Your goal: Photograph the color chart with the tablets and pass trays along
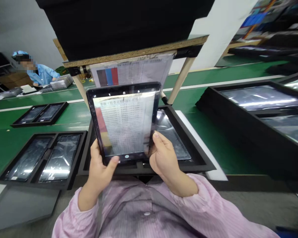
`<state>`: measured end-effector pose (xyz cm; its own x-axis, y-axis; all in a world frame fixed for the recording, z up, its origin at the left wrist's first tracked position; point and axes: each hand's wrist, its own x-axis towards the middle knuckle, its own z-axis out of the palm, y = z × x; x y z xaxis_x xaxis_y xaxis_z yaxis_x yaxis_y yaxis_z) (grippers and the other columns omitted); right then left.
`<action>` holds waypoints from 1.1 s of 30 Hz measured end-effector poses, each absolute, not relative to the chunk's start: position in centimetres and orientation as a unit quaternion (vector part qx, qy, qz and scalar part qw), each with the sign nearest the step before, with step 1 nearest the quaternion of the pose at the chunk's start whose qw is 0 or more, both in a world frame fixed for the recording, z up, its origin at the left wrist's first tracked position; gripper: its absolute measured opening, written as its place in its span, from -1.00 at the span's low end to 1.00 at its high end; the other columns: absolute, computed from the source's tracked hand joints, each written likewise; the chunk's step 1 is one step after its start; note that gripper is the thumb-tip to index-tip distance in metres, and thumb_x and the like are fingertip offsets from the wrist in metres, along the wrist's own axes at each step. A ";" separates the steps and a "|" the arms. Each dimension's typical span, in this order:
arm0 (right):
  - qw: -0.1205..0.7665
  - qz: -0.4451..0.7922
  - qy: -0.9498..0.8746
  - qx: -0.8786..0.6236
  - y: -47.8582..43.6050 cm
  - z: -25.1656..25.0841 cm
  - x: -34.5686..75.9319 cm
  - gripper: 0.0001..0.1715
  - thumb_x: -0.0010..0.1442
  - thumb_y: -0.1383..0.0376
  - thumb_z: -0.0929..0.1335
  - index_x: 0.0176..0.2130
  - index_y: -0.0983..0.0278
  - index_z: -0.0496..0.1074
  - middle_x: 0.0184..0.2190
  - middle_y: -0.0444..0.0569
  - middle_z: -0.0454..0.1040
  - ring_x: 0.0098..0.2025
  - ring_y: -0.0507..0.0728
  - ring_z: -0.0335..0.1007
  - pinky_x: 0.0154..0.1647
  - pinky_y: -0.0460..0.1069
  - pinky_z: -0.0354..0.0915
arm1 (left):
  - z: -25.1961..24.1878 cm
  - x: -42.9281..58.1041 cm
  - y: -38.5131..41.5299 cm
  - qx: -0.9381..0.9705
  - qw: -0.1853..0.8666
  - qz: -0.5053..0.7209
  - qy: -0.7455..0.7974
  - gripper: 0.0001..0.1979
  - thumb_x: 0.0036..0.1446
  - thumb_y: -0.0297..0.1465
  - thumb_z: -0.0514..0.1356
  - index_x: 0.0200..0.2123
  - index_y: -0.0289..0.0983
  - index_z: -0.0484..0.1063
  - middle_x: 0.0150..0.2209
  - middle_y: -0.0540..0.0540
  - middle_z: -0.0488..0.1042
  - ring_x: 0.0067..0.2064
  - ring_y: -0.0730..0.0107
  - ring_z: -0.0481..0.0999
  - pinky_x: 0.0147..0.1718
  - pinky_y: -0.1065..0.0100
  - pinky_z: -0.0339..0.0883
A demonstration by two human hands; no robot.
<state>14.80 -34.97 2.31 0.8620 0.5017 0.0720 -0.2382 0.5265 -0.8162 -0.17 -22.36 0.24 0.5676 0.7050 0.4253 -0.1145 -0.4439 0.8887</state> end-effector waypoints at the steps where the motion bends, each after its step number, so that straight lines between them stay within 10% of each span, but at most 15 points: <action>1: 0.861 0.225 -0.145 -0.433 -35.1 2.7 14.8 -0.57 0.06 -0.08 0.53 -0.27 0.19 0.56 -0.16 -0.03 0.61 0.06 0.27 0.48 0.11 0.20 0.44 | 0.3 -0.3 -21.8 0.693 0.552 0.430 0.176 -0.33 0.17 -0.15 0.30 0.28 -0.22 0.23 0.18 -0.29 0.44 0.23 0.06 0.43 0.22 0.06 0.30; 5: 0.830 0.253 -0.227 -0.442 -36.6 4.4 14.7 -0.48 0.22 -0.06 0.44 0.08 0.11 0.53 0.13 -0.04 0.49 0.25 0.27 0.34 0.35 0.25 0.23 | 1.4 -0.6 -20.5 0.492 0.732 0.434 0.185 -0.58 0.18 -0.18 0.32 0.11 -0.05 0.48 0.01 -0.08 0.61 -0.01 0.23 0.63 -0.01 0.25 0.52; 12: 0.675 0.059 -0.478 -0.559 -38.7 8.1 16.3 -0.18 0.41 -0.08 0.21 0.47 0.15 -0.09 0.43 -0.14 0.02 0.48 0.24 -0.20 0.49 0.21 -0.07 | 1.3 -0.7 -22.6 0.394 0.823 0.368 0.177 -0.54 0.20 -0.26 0.27 0.18 -0.01 0.44 0.06 -0.08 0.59 0.03 0.18 0.62 -0.07 0.26 0.55; 24: 0.518 0.001 -0.518 -0.681 -38.6 7.9 20.3 -0.14 0.45 -0.09 0.07 0.49 0.26 -0.28 0.43 0.01 -0.05 0.45 0.20 -0.06 0.43 0.18 0.05 | 1.7 -1.2 -24.4 0.382 0.775 0.376 0.333 -0.34 -0.01 -0.17 0.43 0.20 0.00 0.43 0.05 -0.09 0.60 0.02 0.09 0.62 0.03 0.15 0.50; 30: 0.213 -0.057 -0.348 -0.911 -44.4 4.8 24.6 -0.27 0.37 -0.02 0.09 0.01 0.35 0.59 0.40 0.20 0.05 0.45 0.46 -0.12 0.39 0.44 -0.06 | 4.7 -2.2 -21.1 0.439 0.742 0.333 0.382 -0.39 -0.01 -0.20 0.44 0.13 -0.19 0.50 0.04 -0.18 0.60 0.03 0.00 0.61 -0.05 0.18 0.55; 33: 0.093 -0.009 -0.334 -0.938 -46.1 1.9 25.2 -0.32 0.32 -0.01 0.13 -0.16 0.36 0.64 0.36 0.27 0.14 0.43 0.49 -0.07 0.37 0.46 -0.02 | 5.2 -2.1 -18.3 0.463 0.737 0.311 0.382 -0.33 -0.09 -0.23 0.48 0.12 -0.26 0.51 -0.02 -0.21 0.62 0.00 -0.04 0.62 -0.06 0.12 0.56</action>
